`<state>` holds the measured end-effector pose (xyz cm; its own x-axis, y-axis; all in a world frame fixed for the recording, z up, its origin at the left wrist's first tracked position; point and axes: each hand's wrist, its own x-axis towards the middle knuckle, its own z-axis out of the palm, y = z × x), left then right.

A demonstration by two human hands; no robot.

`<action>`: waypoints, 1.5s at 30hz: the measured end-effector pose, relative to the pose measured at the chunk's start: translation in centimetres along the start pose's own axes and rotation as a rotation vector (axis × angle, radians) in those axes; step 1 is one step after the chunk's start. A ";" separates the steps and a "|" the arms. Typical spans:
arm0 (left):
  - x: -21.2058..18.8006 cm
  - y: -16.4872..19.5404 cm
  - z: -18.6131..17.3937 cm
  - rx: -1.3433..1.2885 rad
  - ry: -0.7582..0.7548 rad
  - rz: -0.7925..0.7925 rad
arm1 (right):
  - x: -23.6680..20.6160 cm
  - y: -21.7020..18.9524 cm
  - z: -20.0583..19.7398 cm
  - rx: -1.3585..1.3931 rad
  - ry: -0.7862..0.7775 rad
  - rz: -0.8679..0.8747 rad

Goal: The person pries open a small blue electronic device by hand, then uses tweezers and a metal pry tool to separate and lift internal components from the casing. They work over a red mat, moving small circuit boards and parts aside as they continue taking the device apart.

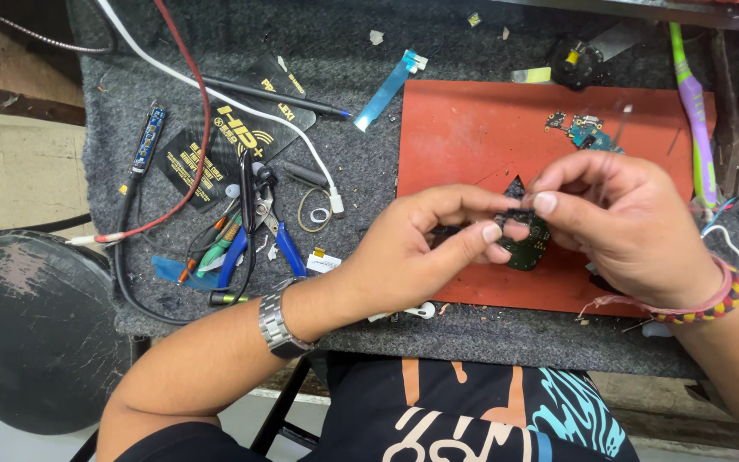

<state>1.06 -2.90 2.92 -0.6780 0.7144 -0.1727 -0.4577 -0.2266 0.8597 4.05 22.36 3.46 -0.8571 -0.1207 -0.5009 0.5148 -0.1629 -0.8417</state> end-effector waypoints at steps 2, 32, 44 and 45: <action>-0.3 0.3 0.3 0.174 0.020 0.072 | 0.0 0.1 -0.1 0.042 -0.061 0.035; -0.8 2.3 -0.2 0.602 -0.009 0.441 | -1.3 -3.0 0.3 -0.634 -0.303 -0.683; -0.7 2.2 0.2 0.537 0.071 0.227 | -1.7 -2.8 0.9 -0.821 -0.311 -0.842; -0.8 2.2 0.1 0.512 0.069 0.233 | -1.8 -2.8 0.9 -0.856 -0.304 -0.873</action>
<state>0.67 -3.85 5.01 -0.7716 0.6352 0.0335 0.0345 -0.0109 0.9993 4.17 22.10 6.89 -0.8069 -0.5314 0.2578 -0.4951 0.3705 -0.7859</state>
